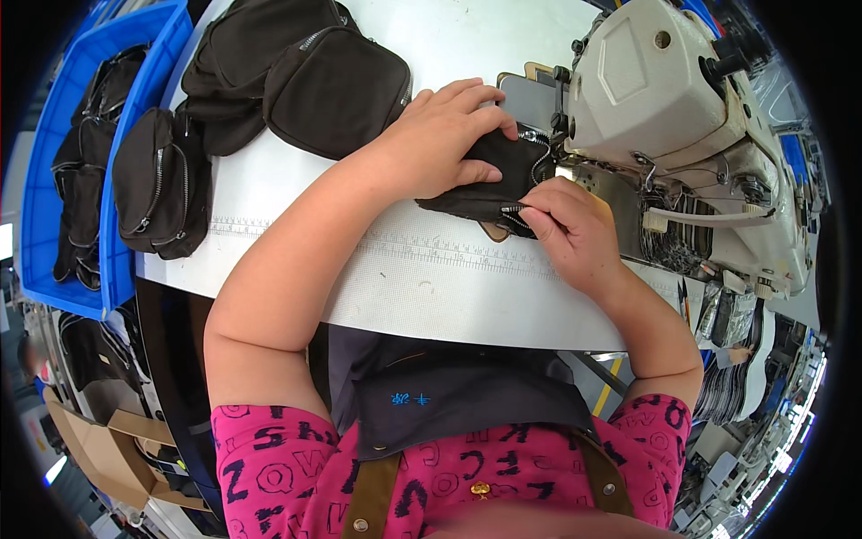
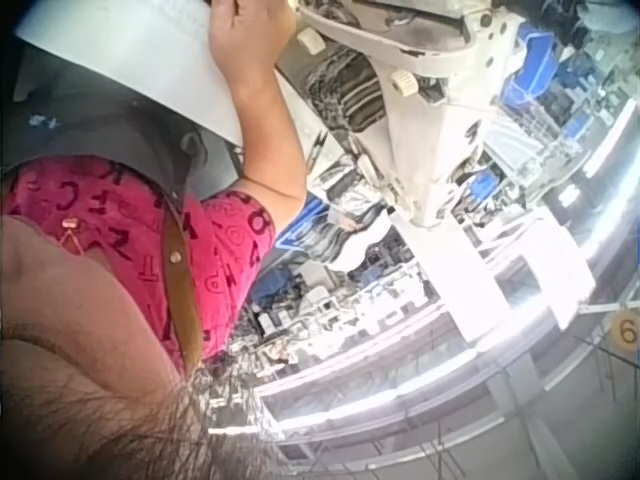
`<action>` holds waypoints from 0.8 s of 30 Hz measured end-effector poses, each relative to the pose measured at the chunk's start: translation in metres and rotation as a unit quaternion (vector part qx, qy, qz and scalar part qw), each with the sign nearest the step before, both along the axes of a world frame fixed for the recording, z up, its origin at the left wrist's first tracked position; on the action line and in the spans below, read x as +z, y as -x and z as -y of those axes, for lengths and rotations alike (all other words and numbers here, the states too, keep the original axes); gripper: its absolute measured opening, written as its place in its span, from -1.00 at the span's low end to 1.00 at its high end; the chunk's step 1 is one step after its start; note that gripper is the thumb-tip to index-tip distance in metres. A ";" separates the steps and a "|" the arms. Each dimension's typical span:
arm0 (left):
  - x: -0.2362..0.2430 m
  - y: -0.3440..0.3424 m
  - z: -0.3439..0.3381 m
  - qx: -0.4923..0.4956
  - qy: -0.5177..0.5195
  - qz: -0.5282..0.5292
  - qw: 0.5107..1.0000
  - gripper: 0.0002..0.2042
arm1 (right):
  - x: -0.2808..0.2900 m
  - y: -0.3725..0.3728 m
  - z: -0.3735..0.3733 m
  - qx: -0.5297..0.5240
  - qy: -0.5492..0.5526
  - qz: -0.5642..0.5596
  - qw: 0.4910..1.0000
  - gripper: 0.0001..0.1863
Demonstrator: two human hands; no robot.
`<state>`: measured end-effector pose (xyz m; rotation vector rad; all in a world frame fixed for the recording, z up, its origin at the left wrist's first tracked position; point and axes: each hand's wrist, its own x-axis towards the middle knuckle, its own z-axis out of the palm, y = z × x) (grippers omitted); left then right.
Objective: Sewing a zipper onto a black leather or fabric component using an industrial sewing machine.
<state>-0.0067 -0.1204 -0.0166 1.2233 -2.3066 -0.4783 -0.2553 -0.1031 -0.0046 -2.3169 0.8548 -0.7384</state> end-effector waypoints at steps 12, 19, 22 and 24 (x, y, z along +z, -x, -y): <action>0.000 0.000 0.000 0.008 -0.004 0.002 1.000 -0.57 | 0.001 0.000 0.001 0.007 -0.004 0.008 1.000 -0.92; 0.002 0.000 -0.001 0.008 -0.016 0.001 1.000 -0.57 | 0.000 0.001 0.001 0.013 0.001 0.006 1.000 -0.92; 0.002 0.000 -0.001 0.010 -0.018 0.001 1.000 -0.58 | 0.000 0.002 0.001 0.015 -0.006 0.005 1.000 -0.92; 0.002 0.000 -0.001 0.008 -0.015 -0.001 1.000 -0.57 | 0.000 0.002 0.001 0.015 0.006 0.002 1.000 -0.92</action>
